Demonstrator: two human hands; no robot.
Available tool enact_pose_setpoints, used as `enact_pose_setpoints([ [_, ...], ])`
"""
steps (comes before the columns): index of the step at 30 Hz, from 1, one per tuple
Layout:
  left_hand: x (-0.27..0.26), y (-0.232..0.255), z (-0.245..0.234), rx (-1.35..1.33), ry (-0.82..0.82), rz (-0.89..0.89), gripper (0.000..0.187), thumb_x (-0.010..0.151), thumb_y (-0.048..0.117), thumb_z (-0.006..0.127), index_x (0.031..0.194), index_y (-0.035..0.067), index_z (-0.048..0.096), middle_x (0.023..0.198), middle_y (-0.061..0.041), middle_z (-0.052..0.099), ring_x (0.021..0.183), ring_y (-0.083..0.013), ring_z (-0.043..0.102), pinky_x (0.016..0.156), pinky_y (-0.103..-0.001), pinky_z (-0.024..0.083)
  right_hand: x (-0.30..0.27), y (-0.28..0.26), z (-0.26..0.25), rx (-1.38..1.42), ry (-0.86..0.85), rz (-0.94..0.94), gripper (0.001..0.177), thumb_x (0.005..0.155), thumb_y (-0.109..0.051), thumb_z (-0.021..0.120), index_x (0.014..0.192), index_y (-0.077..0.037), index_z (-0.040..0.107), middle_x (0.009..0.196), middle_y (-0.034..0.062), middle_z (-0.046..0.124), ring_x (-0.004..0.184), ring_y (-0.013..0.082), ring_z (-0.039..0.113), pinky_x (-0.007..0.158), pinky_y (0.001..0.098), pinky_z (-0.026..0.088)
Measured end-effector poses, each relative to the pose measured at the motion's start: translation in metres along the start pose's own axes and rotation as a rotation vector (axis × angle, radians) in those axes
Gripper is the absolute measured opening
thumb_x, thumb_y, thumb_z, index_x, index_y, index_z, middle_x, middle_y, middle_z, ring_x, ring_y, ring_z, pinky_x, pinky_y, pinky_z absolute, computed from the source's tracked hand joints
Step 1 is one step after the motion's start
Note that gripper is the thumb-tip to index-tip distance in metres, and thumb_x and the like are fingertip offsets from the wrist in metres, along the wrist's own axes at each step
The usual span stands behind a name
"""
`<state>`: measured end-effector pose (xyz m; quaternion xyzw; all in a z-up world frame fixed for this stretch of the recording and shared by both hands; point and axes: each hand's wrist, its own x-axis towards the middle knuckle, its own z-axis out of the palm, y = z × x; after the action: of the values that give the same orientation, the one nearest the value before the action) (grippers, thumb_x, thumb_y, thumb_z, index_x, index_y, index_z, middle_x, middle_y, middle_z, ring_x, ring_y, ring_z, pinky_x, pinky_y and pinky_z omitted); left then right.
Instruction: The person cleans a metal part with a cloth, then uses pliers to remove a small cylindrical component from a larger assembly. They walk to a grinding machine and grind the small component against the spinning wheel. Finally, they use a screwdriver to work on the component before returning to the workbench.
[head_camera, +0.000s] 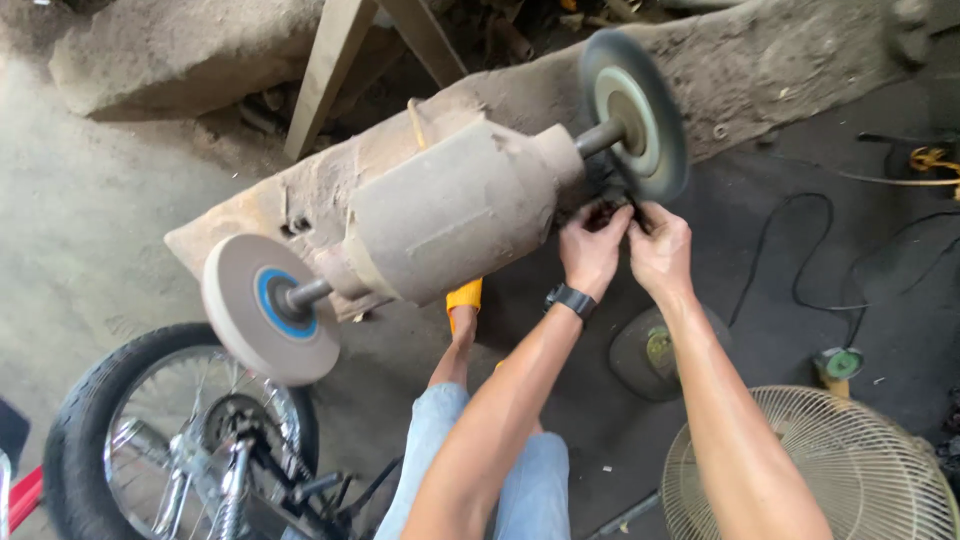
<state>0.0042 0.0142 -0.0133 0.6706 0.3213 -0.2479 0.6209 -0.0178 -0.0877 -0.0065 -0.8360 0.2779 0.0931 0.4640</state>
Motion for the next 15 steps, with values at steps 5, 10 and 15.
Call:
enact_pose_setpoints([
  [5,-0.068,0.002,-0.071,0.067,-0.166,0.047,0.036,0.08,0.022,0.08,0.108,0.002,0.072,0.101,-0.024,0.075,0.101,-0.0381,0.073,0.085,-0.045,0.062,-0.135,-0.039,0.001,0.153,-0.036,0.268,0.028,0.097,-0.004,0.061,0.118,0.013,0.065,0.113,0.0352,0.066,0.107,0.0437,0.064,0.086,0.0538,0.054],
  [10,-0.111,-0.054,-0.101,-0.059,-0.306,0.087,0.035,0.081,0.002,0.079,0.115,0.0,0.072,0.101,-0.023,0.074,0.098,-0.0292,0.073,0.086,-0.038,0.061,-0.193,0.013,-0.028,0.343,-0.037,0.347,0.048,0.091,0.016,0.062,0.137,0.007,0.061,0.13,0.0293,0.067,0.114,0.0364,0.069,0.091,0.047,0.06],
  [15,-0.102,-0.059,-0.094,0.242,-0.372,0.299,0.032,0.077,0.005,0.08,0.109,0.007,0.074,0.09,-0.014,0.068,0.082,-0.0262,0.072,0.064,-0.031,0.062,-0.18,-0.005,-0.034,-0.173,-0.09,-0.207,0.071,0.072,0.008,0.075,0.141,-0.003,0.062,0.131,0.0236,0.066,0.119,0.0411,0.065,0.101,0.0489,0.054],
])
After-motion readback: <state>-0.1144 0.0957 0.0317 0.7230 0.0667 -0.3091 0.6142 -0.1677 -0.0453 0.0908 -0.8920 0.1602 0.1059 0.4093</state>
